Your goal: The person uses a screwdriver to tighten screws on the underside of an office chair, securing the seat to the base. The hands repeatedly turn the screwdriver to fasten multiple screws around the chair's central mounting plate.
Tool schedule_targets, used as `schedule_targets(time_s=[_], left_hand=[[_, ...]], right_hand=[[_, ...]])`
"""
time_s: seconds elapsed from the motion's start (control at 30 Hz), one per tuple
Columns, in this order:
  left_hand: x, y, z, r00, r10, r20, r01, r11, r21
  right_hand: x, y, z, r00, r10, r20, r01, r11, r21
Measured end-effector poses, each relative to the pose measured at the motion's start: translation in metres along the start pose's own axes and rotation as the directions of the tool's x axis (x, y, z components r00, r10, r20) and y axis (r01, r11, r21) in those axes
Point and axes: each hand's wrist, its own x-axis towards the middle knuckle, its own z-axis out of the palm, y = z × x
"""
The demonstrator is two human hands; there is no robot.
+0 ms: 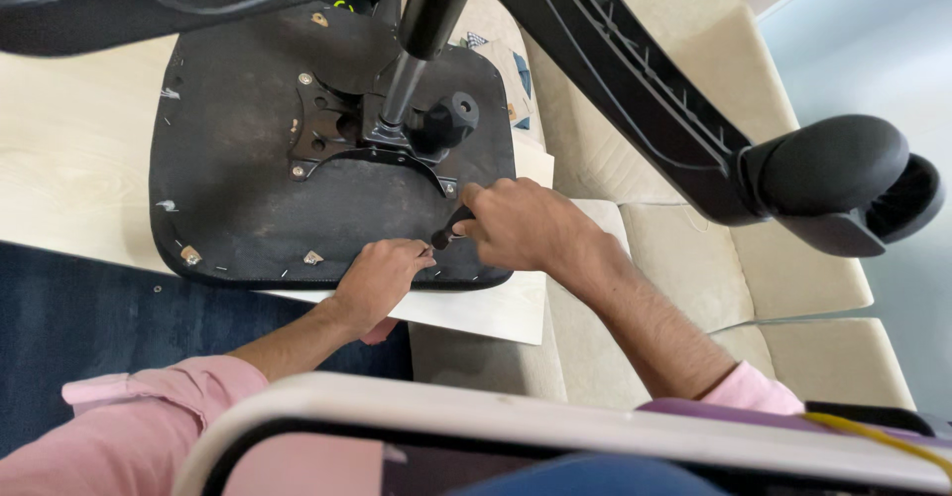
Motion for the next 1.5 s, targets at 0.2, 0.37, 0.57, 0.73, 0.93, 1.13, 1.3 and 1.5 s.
schedule_targets(time_s=[0.2, 0.37, 0.57, 0.73, 0.93, 1.13, 1.3, 1.5], left_hand=[[0.002, 0.01, -0.012, 0.919, -0.358, 0.162, 0.392, 0.861, -0.323], [0.003, 0.02, -0.025, 0.891, -0.374, 0.256, 0.443, 0.84, -0.314], [0.003, 0.014, -0.019, 0.952, -0.274, 0.134, 0.302, 0.91, -0.283], [0.0, 0.014, -0.016, 0.985, -0.17, -0.024, 0.157, 0.951, -0.267], [-0.001, 0.011, -0.013, 0.972, -0.218, 0.087, 0.233, 0.938, -0.258], [-0.002, -0.001, 0.001, 0.999, -0.05, 0.012, 0.051, 0.992, -0.111], [-0.002, -0.002, -0.001, 0.997, -0.064, -0.038, 0.055, 0.977, -0.204], [0.0, 0.003, -0.009, 0.94, -0.321, 0.113, 0.34, 0.872, -0.353]], right_hand=[[0.015, -0.002, 0.003, 0.999, 0.026, -0.033, -0.027, 0.999, -0.031], [0.022, 0.002, 0.017, 0.988, 0.153, -0.014, -0.152, 0.987, 0.045], [0.013, 0.013, 0.038, 0.98, -0.049, -0.193, 0.017, 0.986, -0.166], [-0.002, 0.003, 0.045, 0.937, -0.147, -0.316, 0.122, 0.988, -0.098], [-0.015, 0.001, 0.03, 0.96, -0.263, -0.093, 0.217, 0.912, -0.347], [0.001, -0.009, 0.011, 0.979, -0.089, 0.181, 0.128, 0.967, -0.219], [0.011, -0.013, 0.005, 0.982, -0.116, 0.151, 0.137, 0.981, -0.137], [0.024, -0.016, 0.005, 0.996, -0.047, 0.08, 0.051, 0.998, -0.044]])
